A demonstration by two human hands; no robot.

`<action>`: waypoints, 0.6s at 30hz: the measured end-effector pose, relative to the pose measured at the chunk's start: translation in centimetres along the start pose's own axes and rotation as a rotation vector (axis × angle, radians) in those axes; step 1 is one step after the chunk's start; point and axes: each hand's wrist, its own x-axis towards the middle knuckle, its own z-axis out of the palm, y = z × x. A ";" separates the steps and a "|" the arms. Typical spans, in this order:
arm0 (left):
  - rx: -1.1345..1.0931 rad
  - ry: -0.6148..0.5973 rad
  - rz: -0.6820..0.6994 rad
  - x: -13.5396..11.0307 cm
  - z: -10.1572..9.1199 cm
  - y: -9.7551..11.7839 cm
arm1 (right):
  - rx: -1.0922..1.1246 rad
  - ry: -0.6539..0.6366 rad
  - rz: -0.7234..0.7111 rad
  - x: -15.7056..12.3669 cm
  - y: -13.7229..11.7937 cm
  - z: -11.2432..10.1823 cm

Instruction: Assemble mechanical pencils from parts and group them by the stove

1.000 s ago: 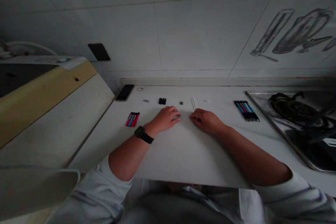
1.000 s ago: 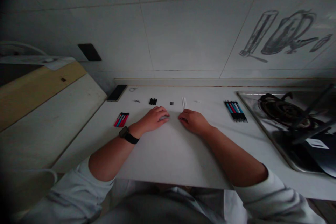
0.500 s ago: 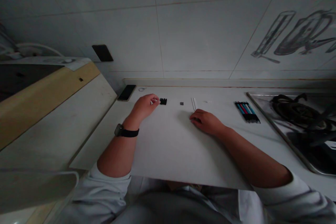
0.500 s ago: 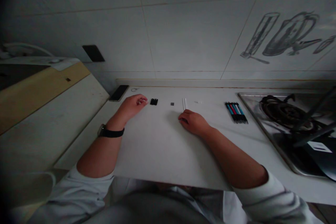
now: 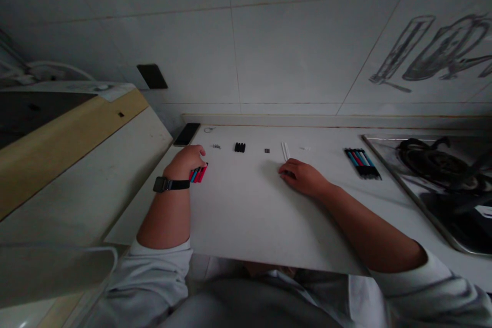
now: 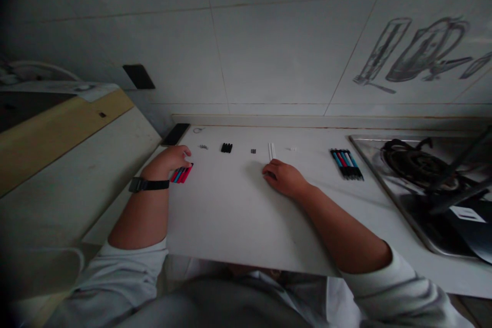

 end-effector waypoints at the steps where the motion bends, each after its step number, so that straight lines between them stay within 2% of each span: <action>1: -0.008 -0.002 0.002 -0.1 0.0 0.2 | 0.000 0.001 0.001 0.0 0.0 0.0; 7: -0.007 0.027 0.053 -0.6 -0.6 1.5 | -0.004 0.004 0.004 -0.1 0.0 0.0; 13: 0.042 -0.234 0.120 -1.8 -1.4 3.2 | -0.004 0.000 -0.003 0.0 0.0 0.1; 18: 0.070 -0.322 0.182 -2.6 -0.9 5.2 | -0.001 0.016 -0.010 0.0 -0.1 0.1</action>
